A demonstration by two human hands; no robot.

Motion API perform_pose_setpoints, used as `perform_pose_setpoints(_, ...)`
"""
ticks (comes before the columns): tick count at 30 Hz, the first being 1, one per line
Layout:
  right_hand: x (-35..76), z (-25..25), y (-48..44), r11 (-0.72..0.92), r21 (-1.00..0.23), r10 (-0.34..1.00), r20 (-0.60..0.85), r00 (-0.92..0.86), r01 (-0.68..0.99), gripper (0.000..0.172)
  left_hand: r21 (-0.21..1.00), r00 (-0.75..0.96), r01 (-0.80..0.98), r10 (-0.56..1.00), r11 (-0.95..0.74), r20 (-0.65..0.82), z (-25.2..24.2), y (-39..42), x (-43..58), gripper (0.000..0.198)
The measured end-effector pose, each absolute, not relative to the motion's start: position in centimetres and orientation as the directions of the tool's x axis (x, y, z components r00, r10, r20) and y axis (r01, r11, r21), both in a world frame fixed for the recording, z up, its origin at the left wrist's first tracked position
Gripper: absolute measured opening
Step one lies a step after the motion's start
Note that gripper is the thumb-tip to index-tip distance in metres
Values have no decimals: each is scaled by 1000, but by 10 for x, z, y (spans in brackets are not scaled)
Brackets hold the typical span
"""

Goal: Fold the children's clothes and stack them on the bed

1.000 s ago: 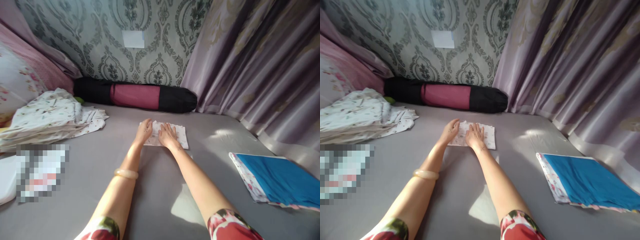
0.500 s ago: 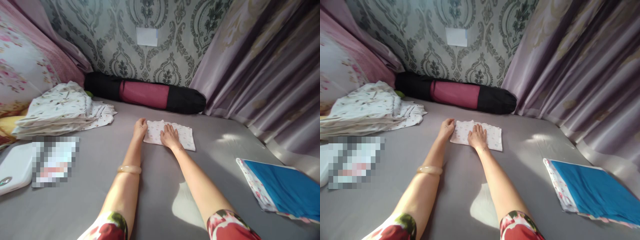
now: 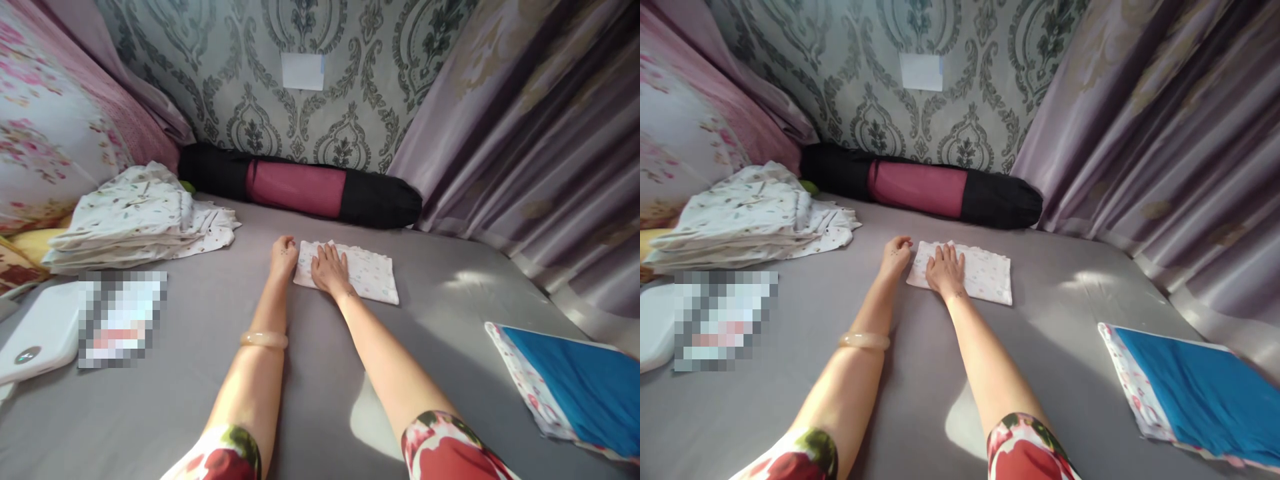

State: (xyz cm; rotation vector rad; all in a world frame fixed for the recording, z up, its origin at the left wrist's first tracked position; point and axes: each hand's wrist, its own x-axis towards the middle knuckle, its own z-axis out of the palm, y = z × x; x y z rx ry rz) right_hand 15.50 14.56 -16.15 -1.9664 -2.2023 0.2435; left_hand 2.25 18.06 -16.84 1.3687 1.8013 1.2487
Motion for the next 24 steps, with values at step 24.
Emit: perform_pose_setpoints(24, 185, -144, 138, 181, -289, 981, 124, -151, 940, 53, 698, -26, 693, 961, -181, 275, -148, 159, 70, 43)
